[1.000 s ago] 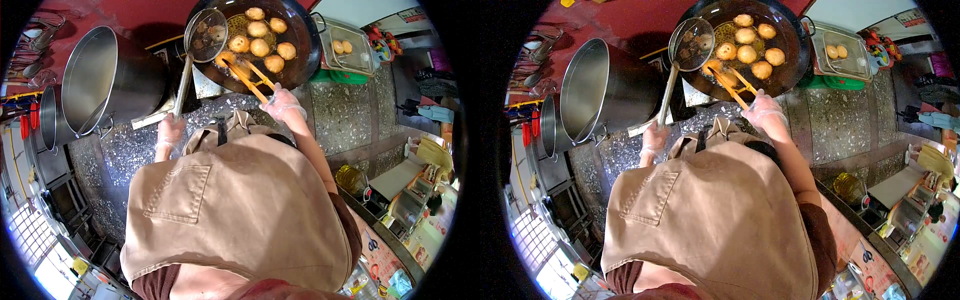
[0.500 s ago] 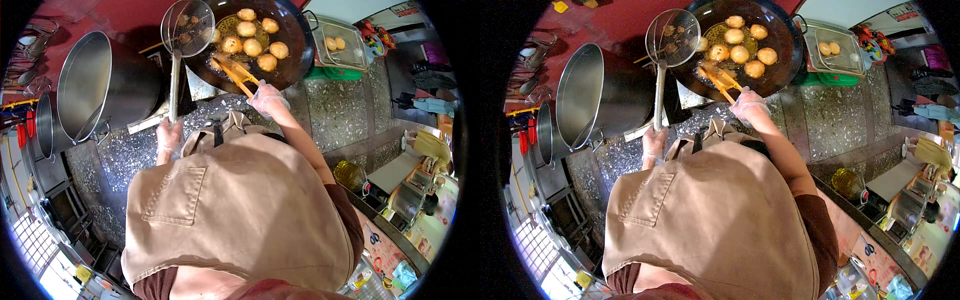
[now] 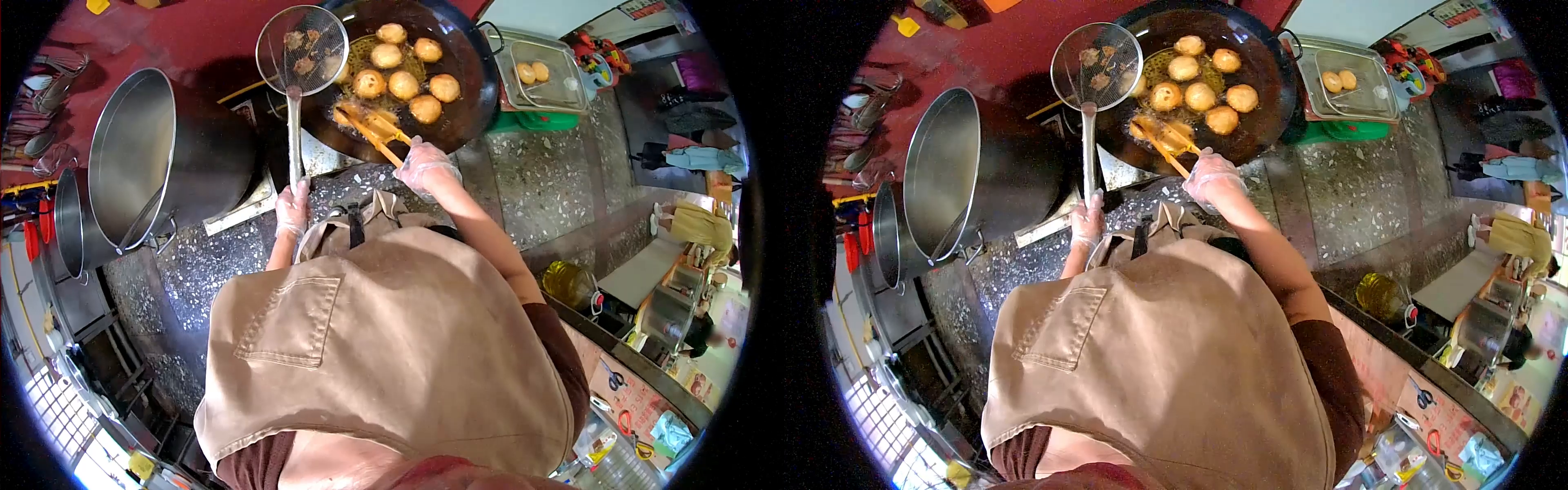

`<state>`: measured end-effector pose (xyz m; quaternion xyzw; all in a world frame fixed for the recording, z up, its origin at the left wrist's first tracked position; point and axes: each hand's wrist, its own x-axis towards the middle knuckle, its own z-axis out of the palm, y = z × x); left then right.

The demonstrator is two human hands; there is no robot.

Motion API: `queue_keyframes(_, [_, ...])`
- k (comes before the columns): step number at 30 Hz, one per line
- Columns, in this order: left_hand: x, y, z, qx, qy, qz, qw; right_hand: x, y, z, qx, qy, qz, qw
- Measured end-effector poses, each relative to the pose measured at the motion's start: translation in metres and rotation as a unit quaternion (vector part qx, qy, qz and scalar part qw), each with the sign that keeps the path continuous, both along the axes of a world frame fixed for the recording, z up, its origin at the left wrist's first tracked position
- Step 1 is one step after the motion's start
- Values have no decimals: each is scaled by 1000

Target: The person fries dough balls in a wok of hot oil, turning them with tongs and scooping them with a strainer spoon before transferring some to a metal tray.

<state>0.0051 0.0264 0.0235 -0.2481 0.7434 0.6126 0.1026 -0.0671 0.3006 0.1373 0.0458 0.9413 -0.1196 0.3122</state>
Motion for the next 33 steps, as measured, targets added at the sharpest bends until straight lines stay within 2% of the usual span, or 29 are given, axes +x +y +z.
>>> queue_keyframes(6, [0,-6,-22,-6,-5,-15,1000,0,1,7,-3,4,-2,1000])
queue_keyframes(8, [-2,-13,-34,-62,-4,-33,998,3,4,18,-6,2,-3,1000])
queue_keyframes(11, [-3,-15,-34,-72,-9,-46,996,16,28,51,6,-22,-48,999])
queue_keyframes(12, [-3,-15,-33,-80,-16,-50,995,23,38,58,31,29,-67,997])
queue_keyframes(14, [-1,-12,-34,-65,-18,-45,997,22,58,61,82,55,-112,989])
queue_keyframes(17, [-2,-13,-46,-54,2,-51,997,15,86,44,153,82,-114,978])
queue_keyframes(20, [-3,-11,-42,-54,-18,-33,998,-2,91,36,199,36,-128,971])
queue_keyframes(24, [-2,-12,-42,-40,-28,-23,999,-10,97,13,180,67,-100,976])
queue_keyframes(26, [-3,-12,-41,-22,-20,-22,999,-16,104,8,161,70,-120,977])
queue_keyframes(28, [-3,-11,-34,-27,-25,-21,999,-22,118,20,-41,-46,-185,981])
queue_keyframes(30, [-3,-10,-32,-31,-30,-16,999,-24,126,20,-21,-39,-186,982])
queue_keyframes(33, [1,-9,-34,-22,-18,-14,999,-9,119,36,121,22,-199,972])
